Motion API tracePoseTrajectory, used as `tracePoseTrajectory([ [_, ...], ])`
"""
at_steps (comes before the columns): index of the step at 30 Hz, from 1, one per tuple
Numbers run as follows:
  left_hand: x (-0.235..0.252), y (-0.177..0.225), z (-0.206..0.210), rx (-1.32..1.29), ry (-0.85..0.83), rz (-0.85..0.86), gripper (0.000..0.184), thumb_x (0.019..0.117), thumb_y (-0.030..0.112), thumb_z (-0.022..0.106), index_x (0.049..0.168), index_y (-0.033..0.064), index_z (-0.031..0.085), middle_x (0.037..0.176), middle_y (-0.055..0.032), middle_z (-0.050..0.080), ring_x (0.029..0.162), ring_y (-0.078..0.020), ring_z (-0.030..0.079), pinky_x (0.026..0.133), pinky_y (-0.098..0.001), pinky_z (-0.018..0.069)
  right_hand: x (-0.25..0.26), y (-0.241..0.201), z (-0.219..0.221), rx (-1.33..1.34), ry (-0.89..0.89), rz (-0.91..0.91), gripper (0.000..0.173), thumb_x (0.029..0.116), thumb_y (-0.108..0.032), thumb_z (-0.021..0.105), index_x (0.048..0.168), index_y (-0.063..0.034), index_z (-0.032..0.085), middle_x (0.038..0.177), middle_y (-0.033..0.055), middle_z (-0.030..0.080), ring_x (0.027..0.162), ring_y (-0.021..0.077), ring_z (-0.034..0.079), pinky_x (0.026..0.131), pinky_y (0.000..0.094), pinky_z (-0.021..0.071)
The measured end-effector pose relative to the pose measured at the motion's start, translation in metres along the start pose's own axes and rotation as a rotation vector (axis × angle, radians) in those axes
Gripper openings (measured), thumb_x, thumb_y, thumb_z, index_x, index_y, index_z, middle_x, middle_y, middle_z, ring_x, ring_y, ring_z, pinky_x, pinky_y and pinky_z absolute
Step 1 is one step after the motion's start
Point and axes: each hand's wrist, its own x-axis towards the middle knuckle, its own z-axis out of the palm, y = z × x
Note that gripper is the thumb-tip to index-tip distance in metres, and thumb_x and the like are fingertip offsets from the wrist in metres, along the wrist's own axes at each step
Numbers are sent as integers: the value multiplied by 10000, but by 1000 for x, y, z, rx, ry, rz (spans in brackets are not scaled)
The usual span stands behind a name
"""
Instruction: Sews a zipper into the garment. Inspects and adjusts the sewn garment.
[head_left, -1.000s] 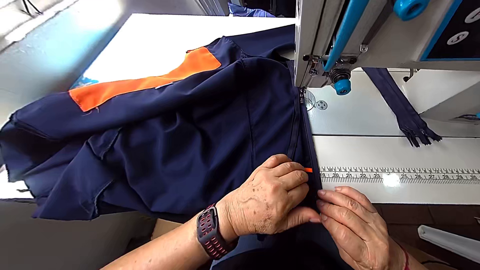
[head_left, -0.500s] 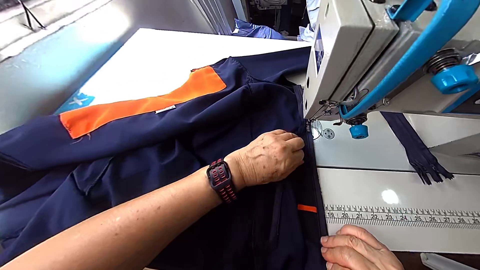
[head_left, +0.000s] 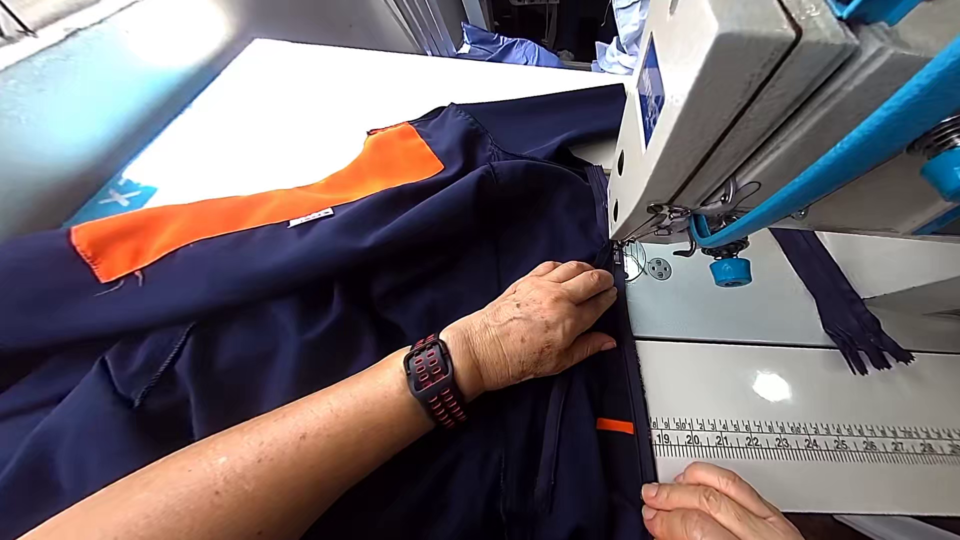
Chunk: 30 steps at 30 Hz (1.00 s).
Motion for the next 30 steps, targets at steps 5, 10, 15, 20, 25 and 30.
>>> tracePoseTrajectory([
  [5,-6,-1,-3,33,-26,-42,465,1027,438,485,1257,119,734,1362,-50,672,1320,-235,579,1047,-449,456,-1,0,4,1,33,-11,184,963,-2,536,841,-48,666,921,129,764,1005,256,715,984,328,496],
  [10,-1,10,3,29,-15,-89,526,1009,505,484,1247,112,739,1346,-47,686,1317,-241,585,1030,-468,466,-10,8,-4,55,38,13,165,964,-22,540,857,-52,662,941,134,764,1016,255,710,999,330,482],
  [15,-3,4,1,2,-11,-80,487,1007,472,503,1242,118,740,1324,-90,675,1306,-257,590,1064,-452,475,-7,6,-4,59,12,3,160,959,-11,552,849,-41,664,937,147,763,1006,270,714,975,338,501],
  [20,-2,-5,-1,-21,-23,-62,475,1002,467,514,1243,127,742,1291,-90,684,1283,-258,600,1060,-443,482,-2,7,-4,44,9,13,161,952,-7,549,846,-46,664,932,141,765,1006,267,714,980,338,499],
  [25,10,-32,-2,-39,-1,72,464,1017,441,513,1206,91,752,1231,-118,712,1242,-274,633,1067,-419,490,12,21,-3,7,31,-2,161,960,-14,550,860,-68,663,922,97,763,1033,228,711,1010,314,491],
  [30,21,-52,-10,31,-8,232,434,1031,439,501,1159,124,772,1188,-129,698,1175,-305,634,960,-469,516,20,32,1,-54,69,-44,169,964,-16,546,853,-93,649,914,70,759,1049,200,705,1017,295,486],
])
